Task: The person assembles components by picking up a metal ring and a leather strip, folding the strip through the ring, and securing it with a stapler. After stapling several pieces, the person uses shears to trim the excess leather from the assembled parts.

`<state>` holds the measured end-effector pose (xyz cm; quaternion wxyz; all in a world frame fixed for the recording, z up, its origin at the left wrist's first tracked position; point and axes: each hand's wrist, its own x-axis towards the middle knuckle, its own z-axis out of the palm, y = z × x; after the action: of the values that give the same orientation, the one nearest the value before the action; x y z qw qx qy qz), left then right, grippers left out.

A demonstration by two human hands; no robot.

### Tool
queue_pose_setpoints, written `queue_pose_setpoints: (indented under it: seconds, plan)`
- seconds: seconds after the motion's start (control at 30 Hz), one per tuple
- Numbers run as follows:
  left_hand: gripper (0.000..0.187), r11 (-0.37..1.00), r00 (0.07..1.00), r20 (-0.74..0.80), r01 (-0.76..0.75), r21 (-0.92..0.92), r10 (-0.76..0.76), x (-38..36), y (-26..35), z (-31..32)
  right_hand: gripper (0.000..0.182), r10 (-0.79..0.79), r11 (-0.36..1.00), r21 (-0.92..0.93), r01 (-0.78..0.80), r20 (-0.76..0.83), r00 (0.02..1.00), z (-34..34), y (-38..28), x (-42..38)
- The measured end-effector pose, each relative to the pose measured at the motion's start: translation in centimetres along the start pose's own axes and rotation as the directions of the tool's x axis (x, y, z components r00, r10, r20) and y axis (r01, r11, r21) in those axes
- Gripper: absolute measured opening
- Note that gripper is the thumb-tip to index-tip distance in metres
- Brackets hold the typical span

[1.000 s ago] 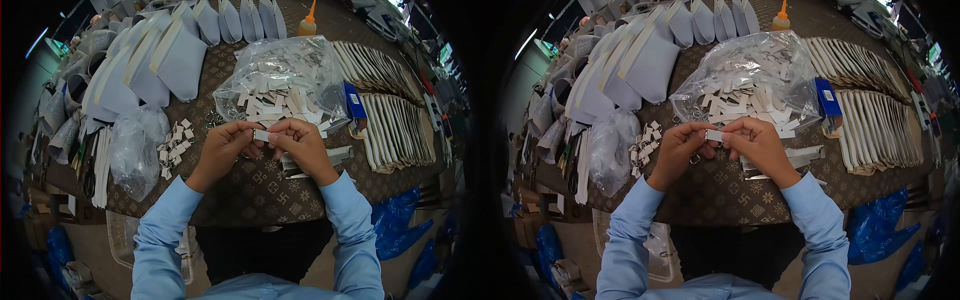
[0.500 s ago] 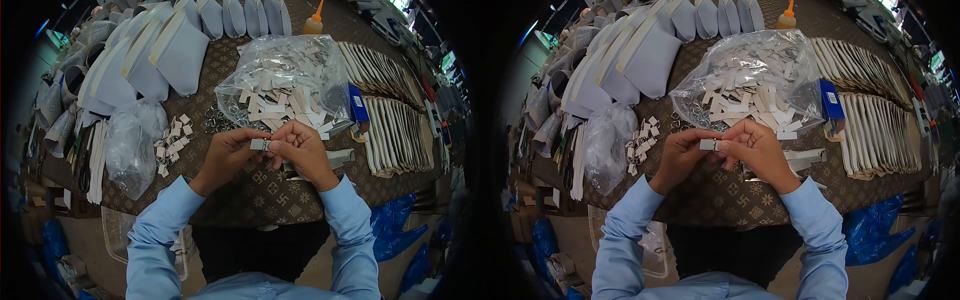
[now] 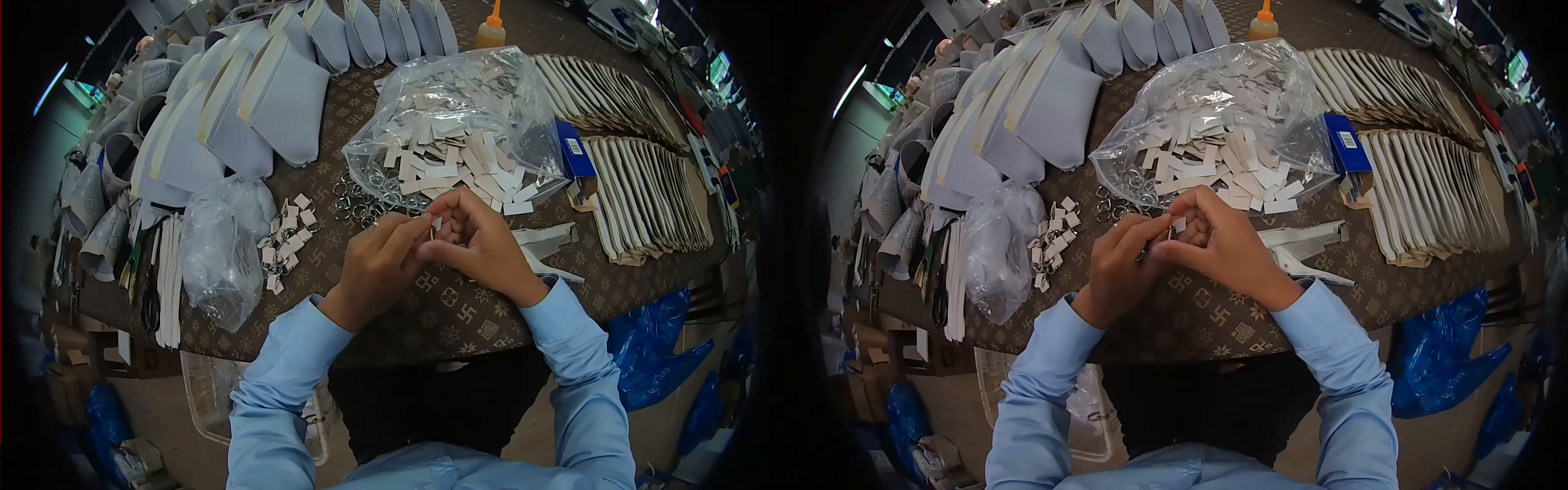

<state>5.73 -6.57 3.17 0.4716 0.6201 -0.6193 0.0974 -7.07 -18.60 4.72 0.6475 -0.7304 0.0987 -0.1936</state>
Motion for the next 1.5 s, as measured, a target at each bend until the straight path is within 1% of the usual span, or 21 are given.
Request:
queue_pose_setpoints:
  seconds: [0.1,0.17,0.2,0.27,0.3,0.37,0.4,0.47,0.6,0.7,0.77,0.97,1.1,1.2,1.27,1.33,1.37,1.4,1.43,1.47,1.5]
  plan:
    - [0.019,0.997,0.999,-0.015,0.03,-0.071,-0.031,0.5,-0.2,0.2,0.03,-0.013,1.0,0.007,0.013,0.012,1.0,-0.6,0.5,0.3]
    - [0.021,0.966,0.992,0.054,0.121,-0.228,-0.111,0.6,-1.0,-0.1,0.028,0.0,0.985,0.172,0.002,-0.008,1.0,-0.7,0.1,0.2]
    - [0.021,0.967,0.992,0.056,0.121,-0.226,-0.111,0.7,-0.9,-0.4,0.028,-0.001,0.985,0.175,0.002,-0.009,1.0,-0.8,0.0,0.2]
    - [0.02,0.822,0.878,0.311,0.46,-0.337,-0.363,1.1,-0.2,-1.2,0.023,-0.045,0.998,0.05,0.046,-0.016,0.999,-0.8,0.2,-0.1]
    - [0.02,0.819,0.875,0.316,0.465,-0.335,-0.367,1.4,0.1,-1.5,0.023,-0.04,0.998,0.055,0.041,-0.017,0.999,-0.8,0.2,-0.1]
    - [0.02,0.293,0.694,0.566,0.71,-0.64,-0.444,2.0,0.4,-1.8,0.022,-0.102,0.995,0.01,0.103,-0.05,0.994,-0.7,0.3,-0.1]
    - [0.02,0.294,0.692,0.567,0.712,-0.637,-0.448,2.0,0.2,-1.9,0.022,-0.102,0.995,0.014,0.103,-0.049,0.994,-1.0,0.2,-0.1]
    - [0.022,0.403,0.675,0.608,0.738,-0.542,-0.417,1.9,-0.2,-2.1,0.029,0.023,0.999,-0.028,-0.02,0.096,0.995,-1.4,-0.1,-0.2]
    - [0.021,0.478,0.728,0.554,0.684,-0.552,-0.403,1.4,-1.4,-1.7,0.036,-0.068,0.998,0.022,0.066,0.092,0.993,-1.0,0.1,-0.1]
    - [0.019,0.568,0.791,0.455,0.61,-0.552,-0.408,1.0,-1.3,-1.3,0.039,-0.159,0.987,0.017,0.16,-0.045,0.986,-0.6,0.9,-0.1]
    - [0.019,0.668,0.789,0.445,0.603,-0.436,-0.423,1.0,-1.1,-1.4,0.039,-0.139,0.99,-0.038,0.137,-0.044,0.989,-0.7,1.0,-0.1]
    - [0.02,0.689,0.782,0.458,0.605,-0.399,-0.422,1.4,-0.7,-1.9,0.041,-0.188,0.963,-0.196,0.183,-0.004,0.982,-0.7,0.9,-0.1]
    - [0.018,0.732,0.799,0.442,0.576,-0.364,-0.409,1.2,-0.8,-1.7,0.043,-0.188,0.962,-0.199,0.186,0.01,0.982,-0.7,1.0,-0.1]
    - [0.017,0.689,0.772,0.445,0.621,-0.374,-0.454,1.1,-0.5,-1.2,0.043,-0.204,0.956,-0.219,0.198,-0.005,0.979,-1.3,0.5,0.0]
    - [0.014,0.641,0.762,0.418,0.644,-0.417,-0.494,0.9,-0.6,-0.8,0.04,-0.118,0.933,-0.325,0.156,0.132,0.984,-2.8,-0.6,-0.1]
    - [0.013,0.664,0.77,0.414,0.633,-0.397,-0.486,0.5,-0.8,-0.7,0.032,-0.255,0.935,-0.289,0.204,-0.15,0.955,-4.5,-0.1,-1.1]
    - [0.013,0.678,0.768,0.409,0.633,-0.373,-0.493,0.5,-0.8,-0.7,0.034,-0.148,0.973,-0.215,0.087,-0.29,0.945,-5.4,-0.3,-2.6]
    - [0.013,0.68,0.772,0.417,0.627,-0.381,-0.479,0.4,-0.8,-0.7,0.034,-0.151,0.971,-0.225,0.083,-0.302,0.941,-6.4,0.0,-4.4]
    - [0.013,0.775,0.834,0.377,0.53,-0.346,-0.402,0.2,-0.7,-0.6,0.04,-0.232,0.859,-0.508,0.062,-0.28,0.932,-7.4,0.7,-6.3]
    - [0.014,0.85,0.883,0.341,0.428,-0.308,-0.322,-0.1,-0.5,-0.1,0.047,-0.292,0.669,-0.743,0.027,-0.23,0.928,-8.2,1.1,-8.0]
    - [0.014,0.838,0.879,0.351,0.438,-0.327,-0.322,-0.3,-0.3,0.3,0.067,-0.206,0.468,-0.884,0.009,-0.099,0.974,-8.6,1.0,-9.4]
